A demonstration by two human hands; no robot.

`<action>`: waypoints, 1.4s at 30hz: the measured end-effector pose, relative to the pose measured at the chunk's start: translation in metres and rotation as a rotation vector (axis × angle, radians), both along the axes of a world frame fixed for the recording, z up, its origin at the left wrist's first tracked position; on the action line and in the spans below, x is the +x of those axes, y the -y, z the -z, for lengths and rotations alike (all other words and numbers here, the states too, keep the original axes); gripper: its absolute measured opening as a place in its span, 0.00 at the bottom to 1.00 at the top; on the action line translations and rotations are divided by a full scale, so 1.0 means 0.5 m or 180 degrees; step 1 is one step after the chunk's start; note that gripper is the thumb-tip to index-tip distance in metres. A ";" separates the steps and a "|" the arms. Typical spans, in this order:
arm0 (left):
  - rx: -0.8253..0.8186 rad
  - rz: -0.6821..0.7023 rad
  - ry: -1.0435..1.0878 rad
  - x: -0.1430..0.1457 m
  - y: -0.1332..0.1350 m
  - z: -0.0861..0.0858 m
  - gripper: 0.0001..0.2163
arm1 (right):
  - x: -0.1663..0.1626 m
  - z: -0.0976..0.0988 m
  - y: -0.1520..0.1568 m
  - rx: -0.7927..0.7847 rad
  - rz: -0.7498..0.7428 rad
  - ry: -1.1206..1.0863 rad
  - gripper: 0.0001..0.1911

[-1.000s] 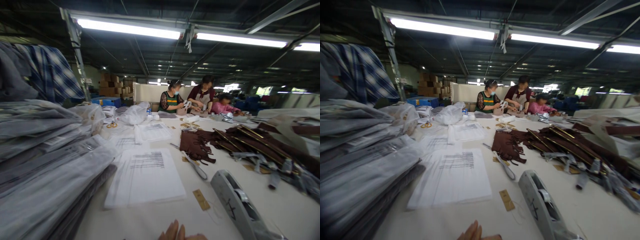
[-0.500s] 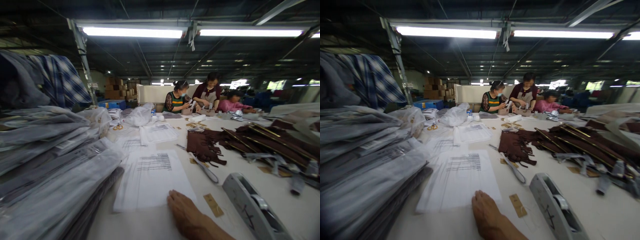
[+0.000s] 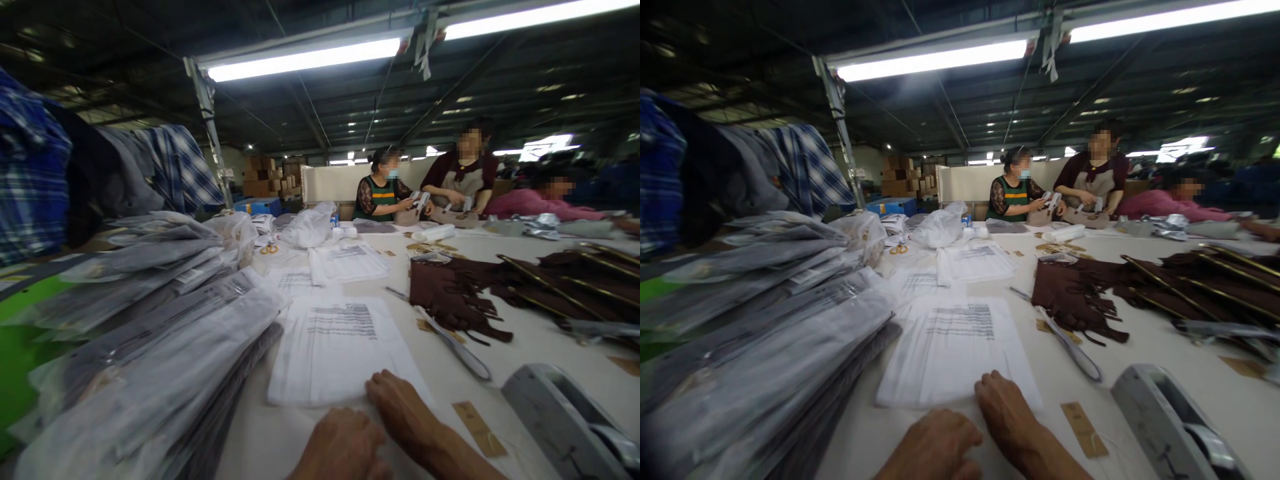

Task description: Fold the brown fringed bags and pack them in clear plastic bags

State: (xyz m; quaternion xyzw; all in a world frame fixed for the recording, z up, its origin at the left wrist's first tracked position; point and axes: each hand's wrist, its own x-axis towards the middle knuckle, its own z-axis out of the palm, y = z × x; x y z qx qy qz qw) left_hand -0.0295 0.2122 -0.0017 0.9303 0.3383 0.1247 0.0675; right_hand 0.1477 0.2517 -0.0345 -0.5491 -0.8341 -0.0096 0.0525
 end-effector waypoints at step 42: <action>0.0254 -0.0824 -0.0598 0.055 -0.153 -0.026 0.10 | 0.027 -0.087 -0.020 -0.0395 0.0553 -0.0242 0.05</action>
